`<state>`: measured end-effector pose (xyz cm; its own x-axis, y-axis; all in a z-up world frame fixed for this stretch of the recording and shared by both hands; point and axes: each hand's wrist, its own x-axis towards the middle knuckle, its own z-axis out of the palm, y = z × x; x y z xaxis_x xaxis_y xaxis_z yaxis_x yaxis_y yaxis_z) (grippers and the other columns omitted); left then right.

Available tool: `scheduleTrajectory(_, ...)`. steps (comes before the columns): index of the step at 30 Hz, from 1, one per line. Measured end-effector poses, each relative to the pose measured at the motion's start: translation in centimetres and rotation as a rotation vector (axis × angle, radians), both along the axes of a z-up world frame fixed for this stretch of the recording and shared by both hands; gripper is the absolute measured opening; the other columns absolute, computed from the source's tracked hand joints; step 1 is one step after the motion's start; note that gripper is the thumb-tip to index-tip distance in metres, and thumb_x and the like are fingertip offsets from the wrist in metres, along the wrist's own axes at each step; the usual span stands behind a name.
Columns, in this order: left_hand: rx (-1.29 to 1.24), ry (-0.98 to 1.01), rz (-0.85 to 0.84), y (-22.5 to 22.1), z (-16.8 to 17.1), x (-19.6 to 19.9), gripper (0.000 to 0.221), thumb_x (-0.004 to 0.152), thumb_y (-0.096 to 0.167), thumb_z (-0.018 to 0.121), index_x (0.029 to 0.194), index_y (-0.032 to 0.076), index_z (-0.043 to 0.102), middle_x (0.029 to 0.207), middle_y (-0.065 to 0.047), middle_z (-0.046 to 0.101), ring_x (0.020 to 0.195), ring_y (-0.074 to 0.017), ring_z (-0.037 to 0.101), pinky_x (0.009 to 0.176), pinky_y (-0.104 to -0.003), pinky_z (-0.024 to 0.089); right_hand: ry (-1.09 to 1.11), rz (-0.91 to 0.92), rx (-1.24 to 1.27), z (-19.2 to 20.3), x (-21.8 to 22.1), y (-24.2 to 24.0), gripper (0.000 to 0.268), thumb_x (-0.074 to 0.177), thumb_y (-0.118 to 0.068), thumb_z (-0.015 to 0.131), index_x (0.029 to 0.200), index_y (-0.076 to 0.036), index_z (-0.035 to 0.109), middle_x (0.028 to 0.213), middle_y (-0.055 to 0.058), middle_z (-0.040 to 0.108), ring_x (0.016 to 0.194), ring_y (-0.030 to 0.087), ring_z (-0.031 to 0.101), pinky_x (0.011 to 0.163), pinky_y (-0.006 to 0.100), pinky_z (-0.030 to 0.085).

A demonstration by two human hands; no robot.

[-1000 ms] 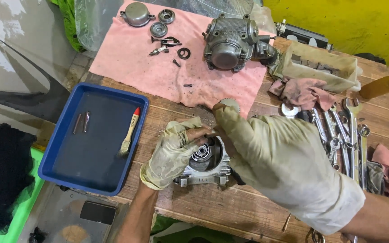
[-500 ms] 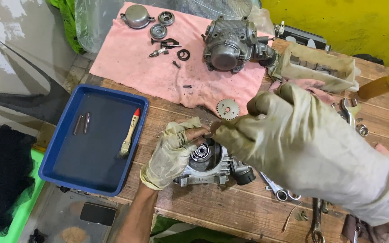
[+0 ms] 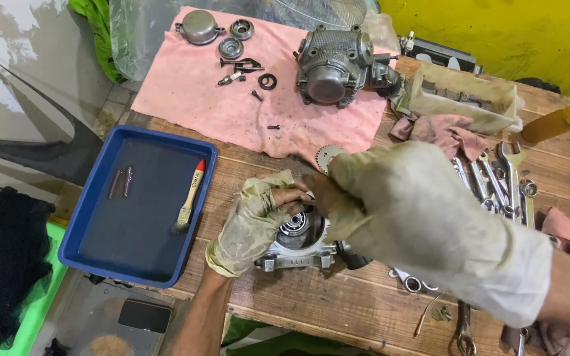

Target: The person removes a gear from a mechanical housing, then uses a small metal rod to manipulate internal components. They continue to adjust parts inside the housing with gloved hands while various tools and disassembled engine parts remain on the workbench.

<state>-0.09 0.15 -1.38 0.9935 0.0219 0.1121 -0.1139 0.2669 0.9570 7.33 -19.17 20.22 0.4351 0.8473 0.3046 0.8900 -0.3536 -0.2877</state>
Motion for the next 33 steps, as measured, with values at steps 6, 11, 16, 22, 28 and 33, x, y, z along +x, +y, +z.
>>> scheduleTrajectory(6, -0.384, 0.023, -0.118, 0.0, -0.1, 0.9, 0.044, 0.094, -0.002, 0.065, 0.137, -0.009, 0.057, 0.126, -0.025, 0.070, 0.117, -0.0321, 0.071, 0.105, -0.038, 0.059, -0.230, 0.207, -0.160, 1.9, 1.3, 0.0, 0.043, 0.085, 0.001, 0.071, 0.125, -0.008, 0.057, 0.097, 0.010, 0.067, 0.065, 0.024, 0.059, 0.051, 0.038, 0.053)
scheduleTrajectory(11, -0.637, 0.066, -0.119, 0.2, -1.7, 0.7, 0.089, 0.087, 0.054, 0.077, 0.141, -0.011, 0.049, 0.130, -0.033, 0.065, 0.123, -0.0385, 0.066, 0.110, -0.047, 0.054, -0.252, 0.252, 0.003, 1.0, 2.1, -0.2, 0.040, 0.099, -0.011, 0.078, 0.129, 0.006, 0.057, 0.092, 0.013, 0.068, 0.067, 0.022, 0.064, 0.058, 0.038, 0.058)
scheduleTrajectory(16, -0.578, 0.076, -0.109, 0.2, -0.8, -0.1, 0.082, 0.095, 0.061, 0.058, 0.142, -0.005, 0.048, 0.130, -0.032, 0.065, 0.125, -0.0385, 0.064, 0.113, -0.042, 0.050, -0.592, 0.387, -0.153, 1.8, 1.8, -0.4, 0.037, 0.092, -0.002, 0.058, 0.129, -0.005, 0.063, 0.126, 0.008, 0.060, 0.098, 0.023, 0.061, 0.072, 0.039, 0.053)
scheduleTrajectory(22, -0.270, -0.076, -0.160, -0.1, 2.1, -0.4, 0.036, 0.101, -0.006, 0.055, 0.137, -0.001, 0.049, 0.135, -0.027, 0.064, 0.132, -0.0362, 0.062, 0.119, -0.042, 0.048, -0.413, 0.172, -0.101, 1.0, 0.2, -0.4, 0.039, 0.106, -0.002, 0.061, 0.143, 0.000, 0.047, 0.061, -0.001, 0.051, 0.042, 0.017, 0.049, 0.033, 0.031, 0.044)
scheduleTrajectory(28, -0.299, -0.029, -0.118, 0.1, -0.5, 0.5, 0.035, 0.099, -0.004, 0.058, 0.133, -0.003, 0.050, 0.126, -0.025, 0.069, 0.123, -0.0325, 0.067, 0.112, -0.038, 0.054, 0.086, 0.095, -0.028, 0.5, -0.9, 0.2, 0.016, 0.095, -0.006, 0.060, 0.108, 0.001, 0.066, 0.052, 0.000, 0.063, 0.031, 0.013, 0.060, 0.026, 0.025, 0.054)
scheduleTrajectory(33, -0.567, 0.143, -0.096, 0.1, -0.3, 0.1, 0.068, 0.099, 0.045, 0.059, 0.145, -0.003, 0.046, 0.127, -0.027, 0.068, 0.118, -0.0331, 0.067, 0.106, -0.040, 0.055, 0.043, 0.266, -0.129, 1.9, 0.3, -0.7, 0.031, 0.095, -0.016, 0.071, 0.120, 0.000, 0.059, 0.061, -0.001, 0.050, 0.045, 0.015, 0.047, 0.038, 0.034, 0.046)
